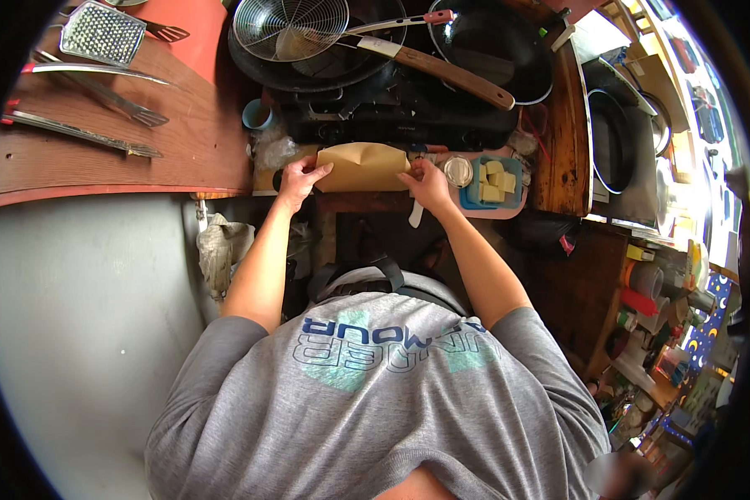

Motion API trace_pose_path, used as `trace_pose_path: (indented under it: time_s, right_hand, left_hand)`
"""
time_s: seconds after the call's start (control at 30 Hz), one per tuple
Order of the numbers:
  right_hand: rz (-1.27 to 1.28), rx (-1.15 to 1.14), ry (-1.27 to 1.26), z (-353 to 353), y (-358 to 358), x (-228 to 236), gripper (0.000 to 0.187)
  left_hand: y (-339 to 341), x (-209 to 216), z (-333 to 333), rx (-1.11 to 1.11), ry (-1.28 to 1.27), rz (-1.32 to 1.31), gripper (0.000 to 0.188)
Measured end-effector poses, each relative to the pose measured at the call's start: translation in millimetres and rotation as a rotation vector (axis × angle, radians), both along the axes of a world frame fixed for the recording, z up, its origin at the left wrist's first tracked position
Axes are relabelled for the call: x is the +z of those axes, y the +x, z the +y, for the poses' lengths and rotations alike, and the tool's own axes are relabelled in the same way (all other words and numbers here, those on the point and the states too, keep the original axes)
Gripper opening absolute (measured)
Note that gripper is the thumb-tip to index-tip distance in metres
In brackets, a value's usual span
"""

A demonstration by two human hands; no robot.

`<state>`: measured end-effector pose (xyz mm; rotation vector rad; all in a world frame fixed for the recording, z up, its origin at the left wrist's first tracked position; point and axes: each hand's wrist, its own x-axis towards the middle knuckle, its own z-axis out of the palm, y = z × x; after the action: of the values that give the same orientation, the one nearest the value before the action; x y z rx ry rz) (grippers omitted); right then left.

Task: The person assembles a takeout order by placing shredded ingredients into a cardboard box, adding a dark granular topping from a container with a pink spoon, and sprinkling a white powder from a small jar. They then close the box and secure it with a rubber band.

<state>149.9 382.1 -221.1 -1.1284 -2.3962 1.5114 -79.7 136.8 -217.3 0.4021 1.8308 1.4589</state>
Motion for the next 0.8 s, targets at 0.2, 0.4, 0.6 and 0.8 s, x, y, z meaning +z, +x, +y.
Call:
trace_pose_path:
  time_s: [0.2,0.4,0.6,0.8]
  right_hand:
    - [-0.054,-0.084,-0.203,2.5,-12.0,-10.0,0.070]
    - [-0.024,-0.020,-0.654,17.5,-18.8,9.1,0.086]
    - [0.143,-0.107,-0.681,2.1,-27.3,-1.2,0.090]
    - [0.259,-0.135,-0.755,-9.0,-24.3,-13.6,0.087]
  left_hand:
    - [-5.3,-19.0,6.7,0.046,0.119,-0.263,0.044]
    - [-11.9,-14.5,11.5,0.098,0.153,-0.545,0.043]
    - [-15.1,-5.3,25.2,-0.069,0.080,-0.101,0.050]
    - [-24.1,-4.3,24.8,-0.144,0.059,-0.190,0.046]
